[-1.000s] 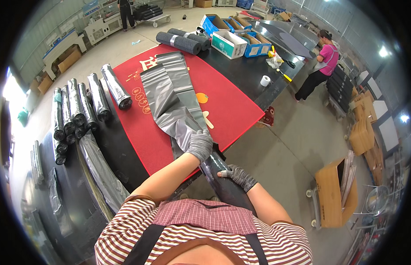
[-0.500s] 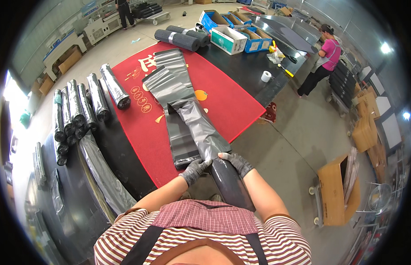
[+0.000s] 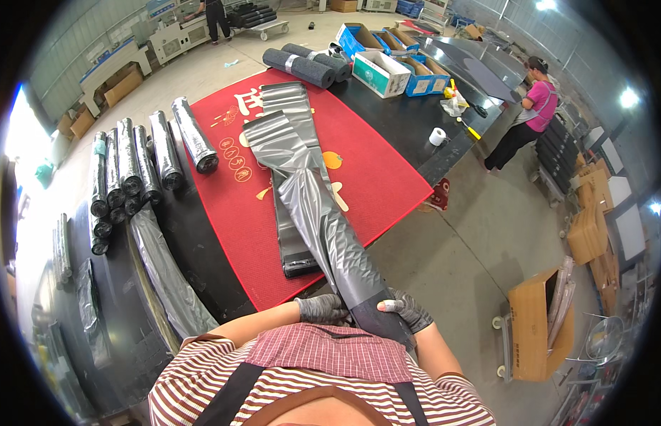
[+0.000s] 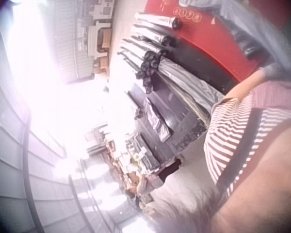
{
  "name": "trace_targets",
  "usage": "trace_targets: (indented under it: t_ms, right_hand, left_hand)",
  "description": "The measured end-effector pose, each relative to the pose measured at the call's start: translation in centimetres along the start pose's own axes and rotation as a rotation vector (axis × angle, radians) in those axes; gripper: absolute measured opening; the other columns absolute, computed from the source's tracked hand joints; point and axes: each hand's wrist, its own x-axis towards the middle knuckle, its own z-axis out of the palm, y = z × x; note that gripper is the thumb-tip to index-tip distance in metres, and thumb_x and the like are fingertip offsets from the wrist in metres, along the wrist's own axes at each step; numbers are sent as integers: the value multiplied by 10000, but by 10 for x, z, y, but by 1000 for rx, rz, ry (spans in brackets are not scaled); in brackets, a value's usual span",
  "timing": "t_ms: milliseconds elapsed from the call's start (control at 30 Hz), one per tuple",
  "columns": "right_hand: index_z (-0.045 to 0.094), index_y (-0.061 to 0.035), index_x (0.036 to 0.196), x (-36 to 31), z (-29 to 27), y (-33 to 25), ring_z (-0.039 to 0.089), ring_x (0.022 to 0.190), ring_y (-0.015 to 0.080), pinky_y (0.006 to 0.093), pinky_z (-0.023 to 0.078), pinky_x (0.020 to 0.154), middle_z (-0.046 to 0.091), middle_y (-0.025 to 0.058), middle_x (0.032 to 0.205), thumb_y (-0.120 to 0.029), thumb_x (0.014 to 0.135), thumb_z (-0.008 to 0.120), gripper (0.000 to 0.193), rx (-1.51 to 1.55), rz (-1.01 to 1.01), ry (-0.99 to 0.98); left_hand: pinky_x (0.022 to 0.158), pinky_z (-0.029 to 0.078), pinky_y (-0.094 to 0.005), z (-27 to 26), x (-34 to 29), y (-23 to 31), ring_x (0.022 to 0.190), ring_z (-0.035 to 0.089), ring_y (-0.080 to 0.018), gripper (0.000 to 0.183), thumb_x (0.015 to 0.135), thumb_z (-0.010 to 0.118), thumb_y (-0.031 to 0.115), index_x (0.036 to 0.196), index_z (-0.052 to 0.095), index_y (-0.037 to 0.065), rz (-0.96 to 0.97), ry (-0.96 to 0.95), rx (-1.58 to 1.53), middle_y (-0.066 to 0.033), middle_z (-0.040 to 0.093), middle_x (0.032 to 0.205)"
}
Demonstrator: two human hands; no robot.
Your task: The person slides a roll of plastic film into a grey plastic bag, tucks the ends of the bag, and places the packaged roll onto a stack on the workbench.
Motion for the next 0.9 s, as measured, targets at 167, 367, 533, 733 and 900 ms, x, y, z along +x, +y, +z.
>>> trace_targets:
  t_ms: [167, 367, 533, 733, 900]
  right_hand:
    - [516, 44, 1237, 22, 4, -1, 602, 960, 210, 348, 486, 877, 616, 139, 1110, -281, 688, 722, 670, -106, -124, -30]
    - [507, 26, 1235, 63, -3, 2, 646, 895, 229, 348, 546, 791, 633, 144, 1066, -380, 713, 730, 698, 77, -58, -63]
    - [422, -11, 1347, 0, -30, 77, 509, 1164, 205, 367, 413, 1004, 546, 102, 1259, -415, 696, 762, 839, 165, 109, -71]
    - [492, -33, 1274, 5, 20, 5, 569, 1009, 168, 322, 454, 911, 592, 69, 1119, -432, 786, 669, 655, -184, -91, -44]
    - [562, -22, 1103, 86, 14, 44, 577, 834, 147, 301, 493, 758, 591, 51, 985, -438, 820, 643, 509, -5, -263, 181]
  left_hand:
    - [722, 482, -291, -16, 2, -23, 796, 578, -139, 231, 957, 448, 84, 1118, 602, 25, 72, 74, -36, -55, 654, 944]
    - [590, 474, -280, -51, 5, 11, 668, 580, -135, 276, 963, 520, 278, 1009, 621, 25, -189, 135, 57, -40, 649, 798]
    - [519, 481, -267, -41, -5, -7, 624, 612, -138, 223, 954, 513, 251, 961, 614, 52, -241, 229, 47, -58, 654, 762]
    - [499, 458, -268, -48, 11, -24, 568, 576, -133, 279, 936, 548, 319, 989, 628, 57, -151, 48, 11, -49, 625, 695]
    - [551, 491, -249, -50, -3, -23, 643, 607, -122, 206, 936, 521, 194, 1074, 595, 59, -195, 107, -3, -31, 642, 753]
